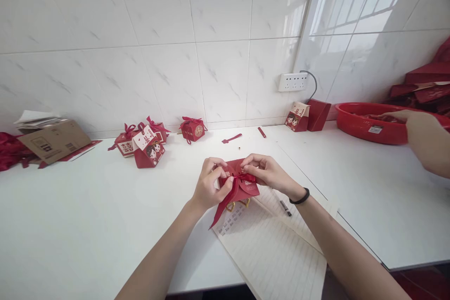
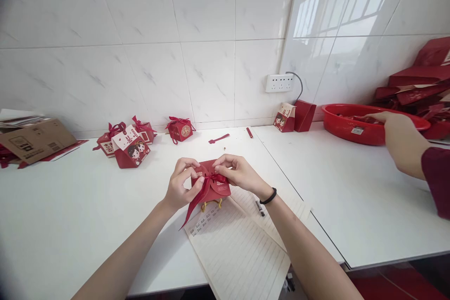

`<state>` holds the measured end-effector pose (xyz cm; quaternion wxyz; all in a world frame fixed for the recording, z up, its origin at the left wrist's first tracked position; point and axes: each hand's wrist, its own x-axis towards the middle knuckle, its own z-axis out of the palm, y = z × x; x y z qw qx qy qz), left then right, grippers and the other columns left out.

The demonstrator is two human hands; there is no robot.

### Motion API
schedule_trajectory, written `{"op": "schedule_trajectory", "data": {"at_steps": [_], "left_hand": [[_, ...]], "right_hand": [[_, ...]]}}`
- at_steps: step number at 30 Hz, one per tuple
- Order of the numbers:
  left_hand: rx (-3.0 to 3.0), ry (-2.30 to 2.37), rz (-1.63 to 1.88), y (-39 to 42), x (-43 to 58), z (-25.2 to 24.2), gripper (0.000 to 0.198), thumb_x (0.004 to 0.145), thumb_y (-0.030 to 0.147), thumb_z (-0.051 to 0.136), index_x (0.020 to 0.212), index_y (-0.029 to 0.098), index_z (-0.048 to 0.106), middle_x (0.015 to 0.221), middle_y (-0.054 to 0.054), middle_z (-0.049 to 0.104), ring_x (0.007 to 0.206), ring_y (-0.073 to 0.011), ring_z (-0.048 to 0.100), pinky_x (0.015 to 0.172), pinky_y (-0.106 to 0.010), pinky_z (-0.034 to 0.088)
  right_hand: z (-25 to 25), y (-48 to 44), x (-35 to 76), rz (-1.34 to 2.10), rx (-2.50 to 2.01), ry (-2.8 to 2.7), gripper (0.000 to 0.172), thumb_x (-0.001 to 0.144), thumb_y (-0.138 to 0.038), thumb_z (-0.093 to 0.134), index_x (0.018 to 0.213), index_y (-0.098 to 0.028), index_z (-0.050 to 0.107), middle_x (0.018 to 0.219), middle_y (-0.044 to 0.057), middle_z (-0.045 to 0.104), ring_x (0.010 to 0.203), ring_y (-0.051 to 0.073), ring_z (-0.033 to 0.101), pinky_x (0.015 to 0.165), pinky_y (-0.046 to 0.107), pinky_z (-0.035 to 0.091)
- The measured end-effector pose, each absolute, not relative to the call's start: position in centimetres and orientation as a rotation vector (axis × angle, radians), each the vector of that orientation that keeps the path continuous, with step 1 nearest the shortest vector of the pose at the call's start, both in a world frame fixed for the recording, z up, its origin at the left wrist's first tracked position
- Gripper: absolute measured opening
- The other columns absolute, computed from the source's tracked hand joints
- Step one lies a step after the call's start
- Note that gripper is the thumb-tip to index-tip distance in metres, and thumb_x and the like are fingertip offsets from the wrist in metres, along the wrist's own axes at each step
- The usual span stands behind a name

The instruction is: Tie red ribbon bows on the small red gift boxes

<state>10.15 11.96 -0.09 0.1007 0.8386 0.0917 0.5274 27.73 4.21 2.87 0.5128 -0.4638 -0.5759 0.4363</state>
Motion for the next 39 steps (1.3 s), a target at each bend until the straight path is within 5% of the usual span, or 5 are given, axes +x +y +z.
{"op": "schedule_trajectory", "data": {"at_steps": [6,12,22,30,39], "left_hand": [[2.49,0.265,1.555,11.9,10.1,0.0,0.019,0.077,0.013,0.053,0.064,0.018,0.04,0.088,-0.006,0.049,0.083,-0.0162,0.049,0.069,-0.031,0.046],[2.484,0.261,1.544,11.9,10.0,0.0,0.019,0.077,0.012,0.053,0.064,0.017,0.039,0.089,-0.006,0.048,0.082,-0.0158,0.049,0.069,-0.031,0.045],[2.476,0.259,1.548,11.9,10.1,0.0,0.019,0.076,0.012,0.053,0.064,0.017,0.04,0.088,-0.006,0.048,0.083,-0.0162,0.049,0.07,-0.031,0.045],[2.39,0.367,1.487,11.9,10.2,-0.2,0.02,0.079,0.015,0.051,0.062,0.018,0.04,0.088,-0.005,0.049,0.082,-0.0151,0.051,0.072,-0.03,0.046],[2.332,0.451,1.428,12.3,10.3,-0.3,0.022,0.08,0.016,0.05,0.061,0.018,0.04,0.086,-0.004,0.05,0.082,-0.0143,0.052,0.074,-0.03,0.045]], "right_hand": [[3.2,3.8,27.9,1.037,-1.16,-1.4,0.033,0.076,-0.047,0.063,0.082,-0.014,0.06,0.05,-0.006,0.043,0.037,0.003,0.028,0.035,0.018,0.02],[3.5,3.7,28.1,0.949,-1.212,-1.472,0.027,0.075,-0.04,0.065,0.075,-0.014,0.058,0.06,-0.001,0.057,0.036,0.005,0.045,0.035,0.019,0.027],[3.0,4.0,27.8,0.978,-1.128,-1.418,0.026,0.078,-0.041,0.059,0.086,-0.017,0.054,0.053,-0.006,0.048,0.032,0.002,0.028,0.031,0.017,0.018],[3.1,4.0,27.9,0.726,-1.245,-1.383,0.031,0.076,-0.046,0.059,0.084,-0.017,0.054,0.072,0.0,0.053,0.047,0.007,0.04,0.039,0.019,0.027],[2.4,4.9,28.2,0.658,-1.426,-1.463,0.046,0.078,-0.056,0.051,0.057,-0.017,0.04,0.055,-0.004,0.038,0.051,0.008,0.033,0.046,0.022,0.025]]}}
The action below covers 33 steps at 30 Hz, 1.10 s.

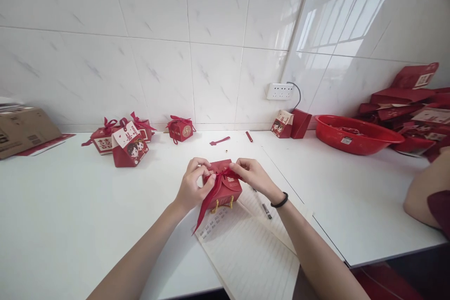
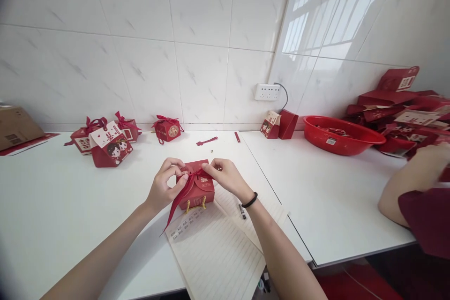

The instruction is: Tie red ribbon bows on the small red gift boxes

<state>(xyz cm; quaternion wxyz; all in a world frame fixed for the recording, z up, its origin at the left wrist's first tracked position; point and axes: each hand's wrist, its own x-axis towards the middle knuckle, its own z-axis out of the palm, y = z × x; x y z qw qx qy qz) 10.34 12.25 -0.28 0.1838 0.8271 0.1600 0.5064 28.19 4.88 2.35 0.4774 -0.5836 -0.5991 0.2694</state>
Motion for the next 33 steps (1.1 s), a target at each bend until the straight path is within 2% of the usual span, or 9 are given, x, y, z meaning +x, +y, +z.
{"op": "schedule_trajectory", "data": {"at_steps": [7,13,21,25,30,33], "left_hand": [[2.345,0.42,1.487,12.0,10.3,-0.3,0.021,0.08,0.016,0.05,0.061,0.018,0.041,0.087,-0.005,0.05,0.079,-0.0145,0.053,0.072,-0.03,0.047],[2.344,0.408,1.507,11.9,10.4,-0.3,0.02,0.078,0.017,0.052,0.062,0.018,0.042,0.087,-0.006,0.05,0.081,-0.0156,0.053,0.07,-0.031,0.047],[2.301,0.431,1.752,11.9,10.5,-0.6,0.018,0.077,0.014,0.054,0.063,0.017,0.043,0.082,-0.003,0.045,0.073,-0.0126,0.05,0.064,-0.027,0.045],[2.247,0.563,1.646,11.9,10.7,-0.7,0.019,0.08,0.017,0.052,0.065,0.018,0.041,0.075,-0.001,0.043,0.071,-0.0123,0.047,0.065,-0.027,0.043],[2.103,0.786,1.39,11.5,11.0,-0.3,0.012,0.084,0.026,0.048,0.074,0.019,0.047,0.075,0.0,0.053,0.073,-0.014,0.05,0.071,-0.029,0.043],[1.959,0.81,1.239,11.6,10.9,0.0,0.016,0.083,0.032,0.049,0.074,0.019,0.051,0.077,-0.001,0.056,0.078,-0.0151,0.053,0.076,-0.03,0.043]], "right_hand": [[2.5,4.8,27.9,0.971,-1.278,-1.361,0.046,0.075,-0.056,0.055,0.058,-0.018,0.036,0.051,-0.007,0.032,0.043,0.005,0.025,0.039,0.019,0.017],[2.9,4.4,28.2,0.919,-1.354,-1.411,0.041,0.073,-0.054,0.061,0.066,-0.016,0.047,0.056,-0.004,0.043,0.045,0.005,0.031,0.037,0.017,0.021],[3.0,4.2,27.8,0.99,-1.212,-1.379,0.04,0.072,-0.052,0.063,0.065,-0.017,0.046,0.059,-0.003,0.048,0.044,0.005,0.038,0.038,0.018,0.027],[2.7,4.4,27.7,0.976,-1.199,-1.362,0.04,0.074,-0.052,0.062,0.064,-0.017,0.045,0.056,-0.004,0.046,0.045,0.006,0.038,0.04,0.019,0.028],[2.0,4.9,27.6,1.019,-1.184,-1.281,0.042,0.075,-0.053,0.06,0.061,-0.017,0.044,0.055,-0.004,0.044,0.044,0.006,0.036,0.04,0.02,0.025],[1.7,5.2,27.5,1.042,-1.178,-1.215,0.043,0.074,-0.054,0.06,0.061,-0.017,0.044,0.054,-0.004,0.042,0.043,0.005,0.035,0.039,0.02,0.024]]}}
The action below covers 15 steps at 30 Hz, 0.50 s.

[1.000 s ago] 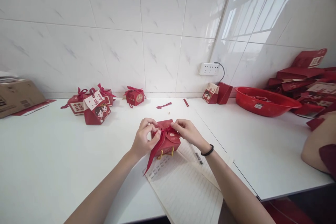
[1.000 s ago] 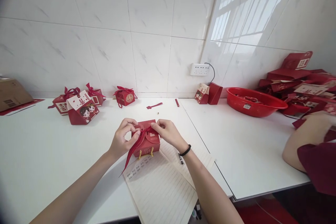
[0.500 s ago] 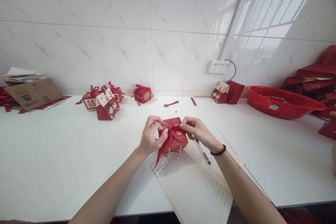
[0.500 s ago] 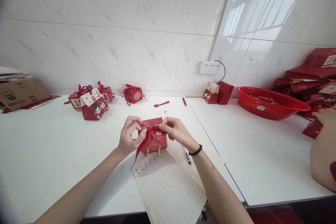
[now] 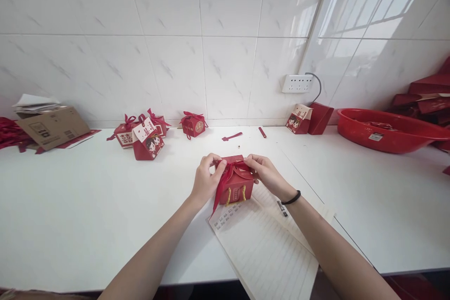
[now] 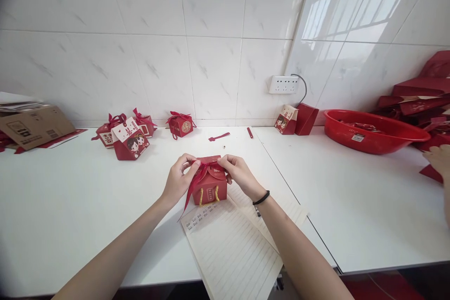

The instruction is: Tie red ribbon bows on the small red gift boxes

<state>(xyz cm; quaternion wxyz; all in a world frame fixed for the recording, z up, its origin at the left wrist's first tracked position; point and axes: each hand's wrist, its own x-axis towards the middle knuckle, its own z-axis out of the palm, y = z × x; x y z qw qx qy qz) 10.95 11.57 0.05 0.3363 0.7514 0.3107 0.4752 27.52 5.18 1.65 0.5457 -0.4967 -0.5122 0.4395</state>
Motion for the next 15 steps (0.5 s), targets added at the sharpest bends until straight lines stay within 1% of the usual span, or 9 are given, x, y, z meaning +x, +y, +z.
{"op": "schedule_trajectory", "data": {"at_steps": [3,6,8,11,15], "left_hand": [[1.871,0.738,1.152,12.2,10.6,0.2,0.015,0.08,0.031,0.049,0.072,0.018,0.053,0.076,-0.001,0.056,0.077,-0.0155,0.054,0.075,-0.03,0.044],[1.873,0.634,1.142,13.3,10.2,0.0,0.01,0.075,0.024,0.049,0.072,0.017,0.056,0.079,-0.003,0.056,0.077,-0.0159,0.055,0.072,-0.029,0.044],[1.889,0.613,1.148,13.9,10.0,-0.2,0.01,0.072,0.022,0.05,0.069,0.017,0.058,0.081,-0.004,0.055,0.078,-0.0162,0.054,0.071,-0.029,0.045],[1.87,0.621,1.141,14.2,10.0,-0.3,0.012,0.072,0.025,0.052,0.065,0.017,0.057,0.081,-0.004,0.054,0.077,-0.0163,0.054,0.07,-0.029,0.044],[1.765,0.59,1.128,13.8,10.1,0.2,0.017,0.073,0.03,0.055,0.062,0.017,0.054,0.085,-0.006,0.057,0.083,-0.0178,0.054,0.073,-0.03,0.045]], "right_hand": [[1.5,5.4,27.6,1.082,-1.17,-1.185,0.046,0.073,-0.057,0.061,0.059,-0.017,0.043,0.053,-0.004,0.042,0.043,0.005,0.033,0.039,0.02,0.023],[1.4,5.5,27.8,1.115,-1.167,-1.163,0.048,0.07,-0.059,0.062,0.058,-0.017,0.042,0.052,-0.005,0.04,0.041,0.005,0.032,0.038,0.02,0.022],[1.3,5.6,27.9,1.116,-1.173,-1.156,0.049,0.069,-0.06,0.063,0.058,-0.017,0.042,0.051,-0.005,0.04,0.041,0.005,0.031,0.037,0.021,0.022],[1.3,5.6,28.0,1.114,-1.184,-1.167,0.049,0.069,-0.06,0.064,0.057,-0.017,0.042,0.049,-0.006,0.04,0.04,0.005,0.031,0.037,0.021,0.022],[1.5,5.5,28.2,1.145,-1.168,-1.172,0.049,0.068,-0.057,0.066,0.056,-0.017,0.04,0.049,-0.007,0.036,0.04,0.004,0.03,0.038,0.02,0.019]]}}
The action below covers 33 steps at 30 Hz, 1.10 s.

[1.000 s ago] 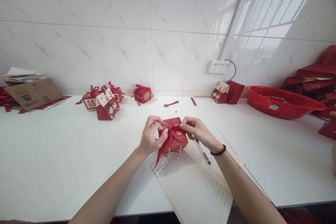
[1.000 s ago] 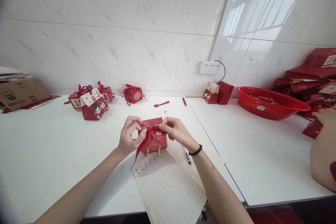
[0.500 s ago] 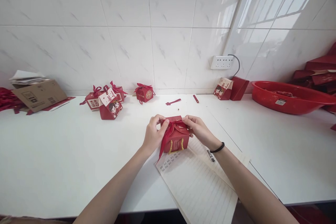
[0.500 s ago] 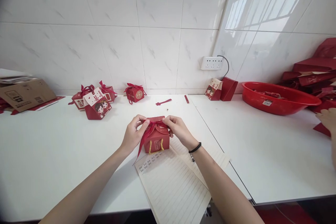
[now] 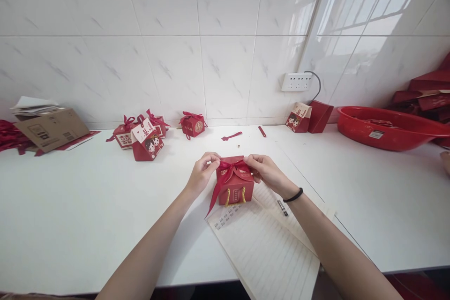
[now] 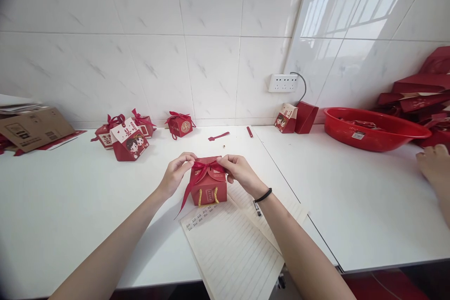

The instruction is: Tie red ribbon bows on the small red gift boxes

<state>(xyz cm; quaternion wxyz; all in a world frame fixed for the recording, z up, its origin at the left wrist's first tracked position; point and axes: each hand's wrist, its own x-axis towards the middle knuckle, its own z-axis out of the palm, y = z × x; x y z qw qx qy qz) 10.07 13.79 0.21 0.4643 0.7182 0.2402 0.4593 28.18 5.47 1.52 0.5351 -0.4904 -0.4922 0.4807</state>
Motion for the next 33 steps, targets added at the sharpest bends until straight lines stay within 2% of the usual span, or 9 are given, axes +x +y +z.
{"op": "schedule_trajectory", "data": {"at_steps": [4,6,9,14,24,29,33], "left_hand": [[1.72,0.558,1.062,13.3,10.1,0.7,0.023,0.076,0.036,0.056,0.065,0.016,0.055,0.085,-0.006,0.063,0.083,-0.0181,0.057,0.078,-0.032,0.045],[1.73,0.563,1.059,13.1,10.1,0.7,0.024,0.076,0.038,0.057,0.067,0.016,0.057,0.08,-0.006,0.064,0.08,-0.0175,0.058,0.077,-0.031,0.045],[1.77,0.56,1.102,13.0,10.2,0.7,0.024,0.077,0.039,0.057,0.069,0.016,0.058,0.072,-0.003,0.061,0.074,-0.0159,0.056,0.072,-0.029,0.045],[1.823,0.55,1.173,12.7,10.3,0.6,0.025,0.079,0.04,0.056,0.07,0.017,0.054,0.067,0.0,0.054,0.063,-0.0119,0.049,0.061,-0.024,0.041],[1.799,0.591,1.163,12.5,10.7,0.3,0.023,0.082,0.037,0.052,0.071,0.017,0.049,0.066,0.001,0.05,0.063,-0.0112,0.048,0.061,-0.023,0.04],[1.773,0.582,1.169,12.5,10.6,-0.1,0.018,0.081,0.035,0.05,0.076,0.018,0.05,0.07,0.001,0.051,0.066,-0.0119,0.049,0.065,-0.025,0.041],[1.865,0.587,1.096,12.6,10.4,-0.1,0.015,0.078,0.032,0.052,0.082,0.017,0.054,0.077,-0.001,0.052,0.075,-0.0144,0.05,0.074,-0.028,0.042]], "right_hand": [[2.0,5.1,28.2,1.178,-1.157,-1.156,0.046,0.067,-0.054,0.068,0.06,-0.017,0.041,0.053,-0.008,0.034,0.042,0.003,0.022,0.04,0.019,0.013],[2.2,4.9,28.2,1.156,-1.173,-1.167,0.045,0.067,-0.054,0.068,0.063,-0.017,0.043,0.055,-0.007,0.037,0.044,0.003,0.023,0.041,0.019,0.013],[2.5,4.7,28.1,1.112,-1.204,-1.194,0.044,0.067,-0.055,0.067,0.065,-0.017,0.045,0.058,-0.006,0.04,0.045,0.004,0.025,0.041,0.019,0.014],[2.7,4.6,28.0,1.123,-1.216,-1.212,0.041,0.069,-0.053,0.066,0.065,-0.018,0.046,0.05,-0.008,0.033,0.042,0.004,0.022,0.04,0.02,0.014],[1.9,5.1,27.8,1.123,-1.214,-1.189,0.046,0.066,-0.049,0.07,0.055,-0.017,0.039,0.05,-0.007,0.035,0.041,0.003,0.026,0.039,0.019,0.015],[3.0,4.3,28.7,1.035,-1.388,-1.313,0.044,0.076,-0.056,0.058,0.062,-0.017,0.041,0.057,-0.003,0.04,0.046,0.006,0.035,0.039,0.019,0.026],[3.7,3.9,30.1,1.117,-1.615,-1.531,0.045,0.077,-0.059,0.054,0.072,-0.015,0.054,0.074,0.004,0.051,0.063,0.012,0.048,0.043,0.02,0.04]]}}
